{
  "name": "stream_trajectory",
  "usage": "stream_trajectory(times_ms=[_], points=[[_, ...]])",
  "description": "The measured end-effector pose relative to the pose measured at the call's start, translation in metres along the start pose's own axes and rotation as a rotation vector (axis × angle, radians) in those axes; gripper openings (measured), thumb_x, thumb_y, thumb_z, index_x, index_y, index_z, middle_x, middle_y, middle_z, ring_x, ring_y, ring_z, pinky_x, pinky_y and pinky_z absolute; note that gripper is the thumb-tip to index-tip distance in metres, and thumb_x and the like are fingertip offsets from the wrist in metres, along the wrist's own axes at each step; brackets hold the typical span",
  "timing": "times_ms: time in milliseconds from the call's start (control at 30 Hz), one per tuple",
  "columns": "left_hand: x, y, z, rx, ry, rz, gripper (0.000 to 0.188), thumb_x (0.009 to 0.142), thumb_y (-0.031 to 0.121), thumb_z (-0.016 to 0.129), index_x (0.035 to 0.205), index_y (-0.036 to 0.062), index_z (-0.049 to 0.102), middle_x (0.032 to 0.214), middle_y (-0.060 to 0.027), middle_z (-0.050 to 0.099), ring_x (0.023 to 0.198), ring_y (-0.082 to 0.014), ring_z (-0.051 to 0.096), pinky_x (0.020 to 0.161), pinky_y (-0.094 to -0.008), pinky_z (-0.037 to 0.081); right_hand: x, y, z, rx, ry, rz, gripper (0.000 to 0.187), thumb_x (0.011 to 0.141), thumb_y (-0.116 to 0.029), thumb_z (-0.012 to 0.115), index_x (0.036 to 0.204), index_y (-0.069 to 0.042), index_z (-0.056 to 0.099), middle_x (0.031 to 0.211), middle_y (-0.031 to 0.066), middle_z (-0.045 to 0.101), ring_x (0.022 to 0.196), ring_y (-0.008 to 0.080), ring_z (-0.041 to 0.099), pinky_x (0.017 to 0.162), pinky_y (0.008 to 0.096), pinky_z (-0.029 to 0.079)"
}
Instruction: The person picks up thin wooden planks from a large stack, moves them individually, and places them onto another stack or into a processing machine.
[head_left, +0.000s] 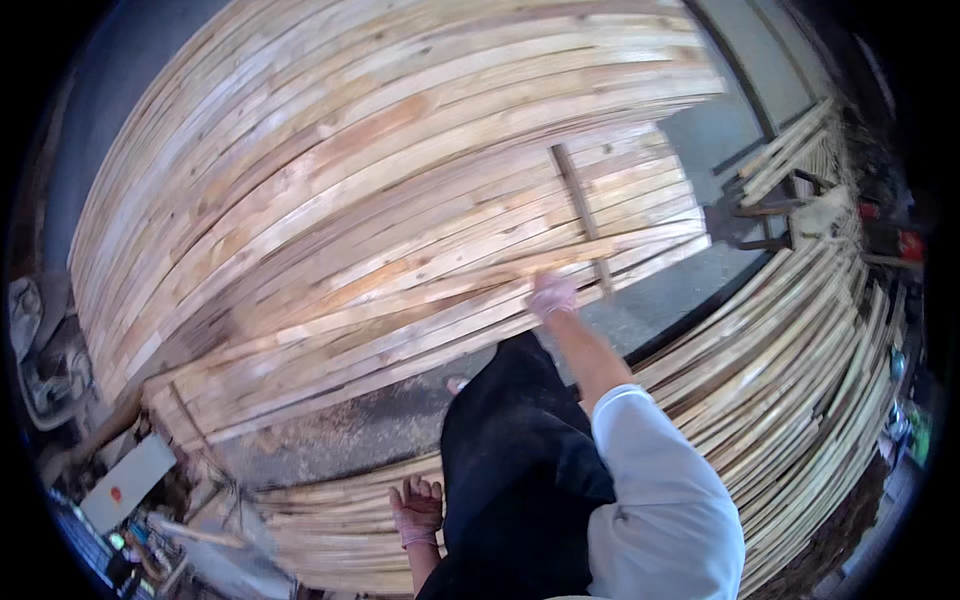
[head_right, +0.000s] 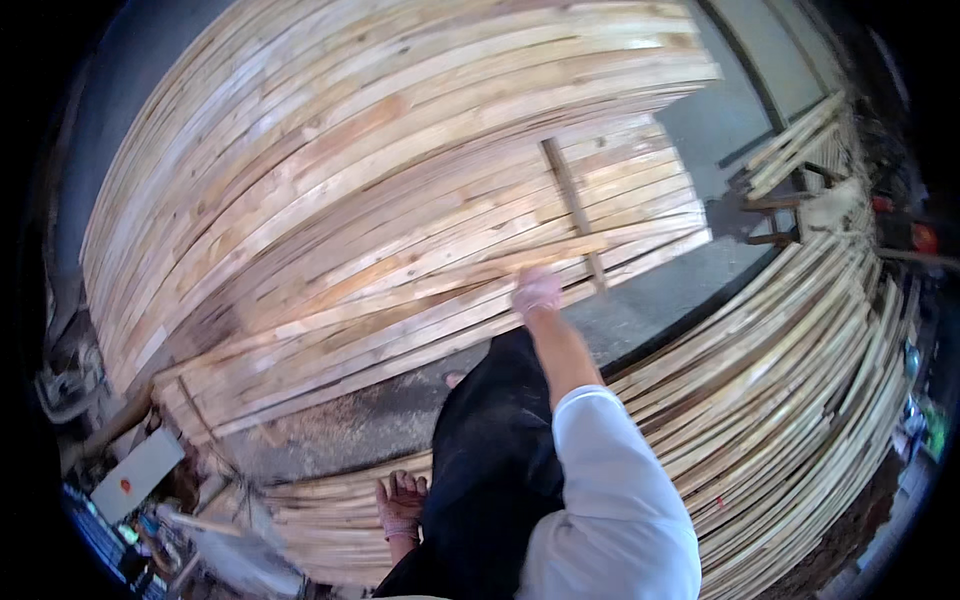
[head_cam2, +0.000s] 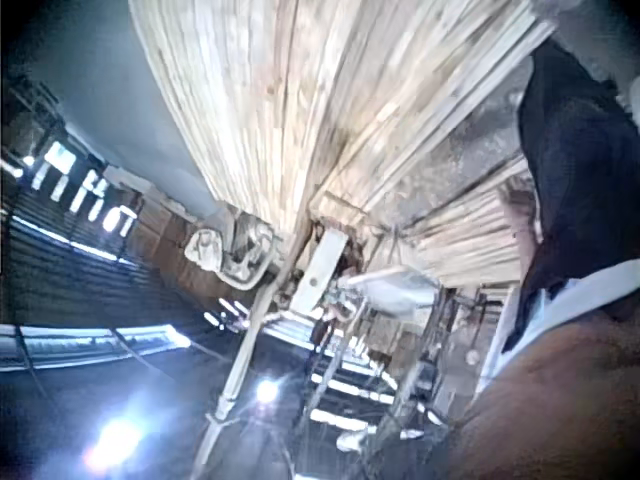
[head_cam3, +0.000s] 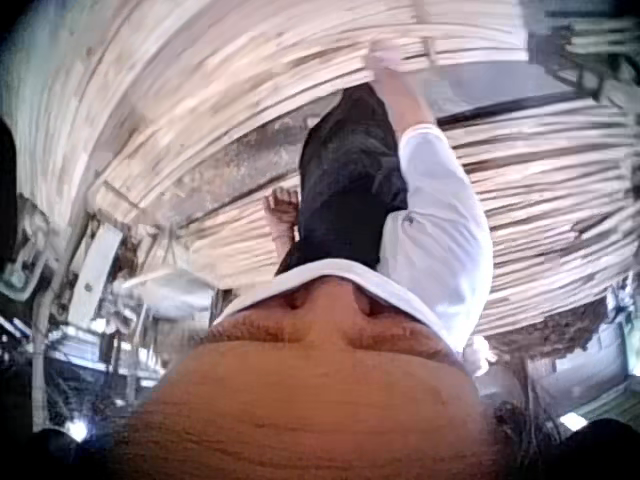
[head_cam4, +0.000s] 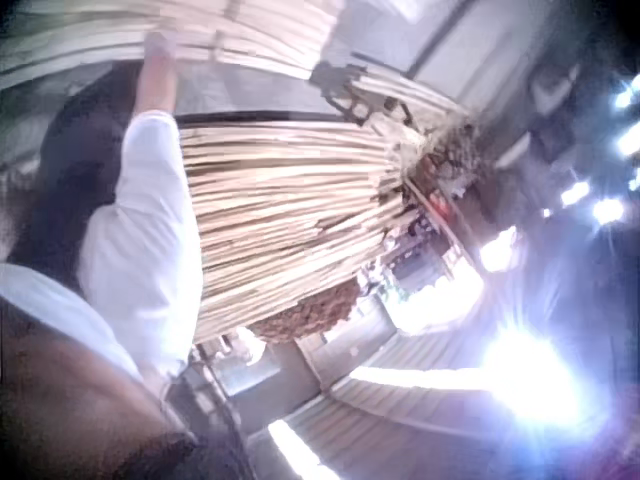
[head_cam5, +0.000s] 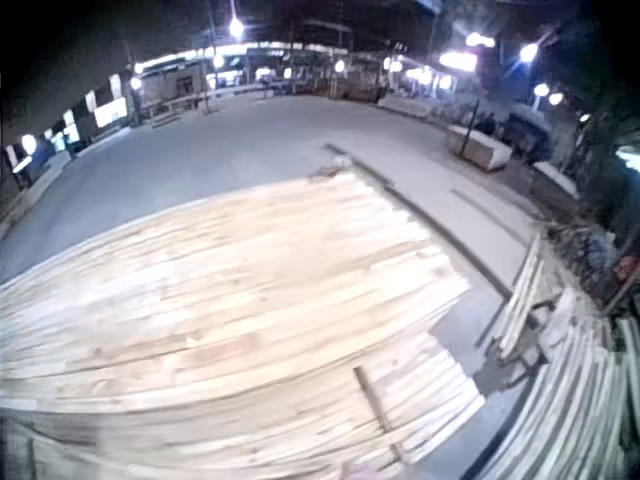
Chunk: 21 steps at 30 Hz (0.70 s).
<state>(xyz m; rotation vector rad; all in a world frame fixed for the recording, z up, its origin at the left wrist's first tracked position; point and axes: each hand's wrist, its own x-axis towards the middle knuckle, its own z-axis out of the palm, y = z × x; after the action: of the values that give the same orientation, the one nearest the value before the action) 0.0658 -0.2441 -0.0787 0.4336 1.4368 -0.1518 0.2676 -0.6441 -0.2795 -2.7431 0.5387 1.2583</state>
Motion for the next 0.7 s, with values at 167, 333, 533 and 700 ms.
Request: stream_trajectory(times_ms=[167, 333, 533, 700], points=[[-0.013, -0.002, 0.023, 0.046, -0.003, 0.042, 0.039, 0.092, 0.046, 0.045, 0.089, 0.0086, 0.057, 0.082, -0.0048, 0.054, 0.070, -0.0210, 0.044, 0.076, -0.0382, 0.040, 0.081, 0.046, -0.011, -0.287, 0.208, -0.127, 0.026, 0.081, -0.014, 0.056, 0.105, -0.007, 0.062, 0.102, 0.0140, 0.065, 0.099, 0.0280, 0.062, 0.083, 0.0411, 0.048], [-0.016, 0.003, 0.023, 0.107, -0.002, 0.068, 0.032, 0.085, 0.039, 0.059, 0.092, 0.0078, 0.054, 0.085, -0.0049, 0.054, 0.078, -0.0221, 0.050, 0.082, -0.0399, 0.043, 0.074, 0.044, -0.012, -0.107, 0.160, -0.154, 0.027, 0.074, -0.014, 0.065, 0.099, -0.006, 0.068, 0.097, 0.0150, 0.068, 0.097, 0.0303, 0.064, 0.082, 0.0383, 0.052], [0.017, 0.016, -0.002, 0.051, -0.283, -0.038, 0.032, 0.089, 0.041, 0.054, 0.088, 0.0092, 0.049, 0.075, -0.0028, 0.042, 0.068, -0.0188, 0.042, 0.068, -0.0325, 0.040, -0.064, 0.037, -0.047, -0.394, -0.075, -0.478, 0.042, 0.065, -0.041, 0.069, 0.092, -0.009, 0.068, 0.093, 0.0134, 0.068, 0.089, 0.0297, 0.065, 0.078, 0.0412, 0.051], [0.048, 0.036, 0.029, 0.033, -0.260, -0.065, 0.058, 0.093, 0.051, 0.045, 0.128, 0.0053, 0.043, 0.122, -0.0127, 0.053, 0.102, -0.0304, 0.056, 0.090, -0.0464, 0.047, -0.215, 0.063, -0.043, -0.296, -0.046, -0.584, 0.052, 0.062, -0.050, 0.071, 0.092, -0.009, 0.066, 0.089, 0.0163, 0.067, 0.087, 0.0340, 0.064, 0.077, 0.0421, 0.051]])
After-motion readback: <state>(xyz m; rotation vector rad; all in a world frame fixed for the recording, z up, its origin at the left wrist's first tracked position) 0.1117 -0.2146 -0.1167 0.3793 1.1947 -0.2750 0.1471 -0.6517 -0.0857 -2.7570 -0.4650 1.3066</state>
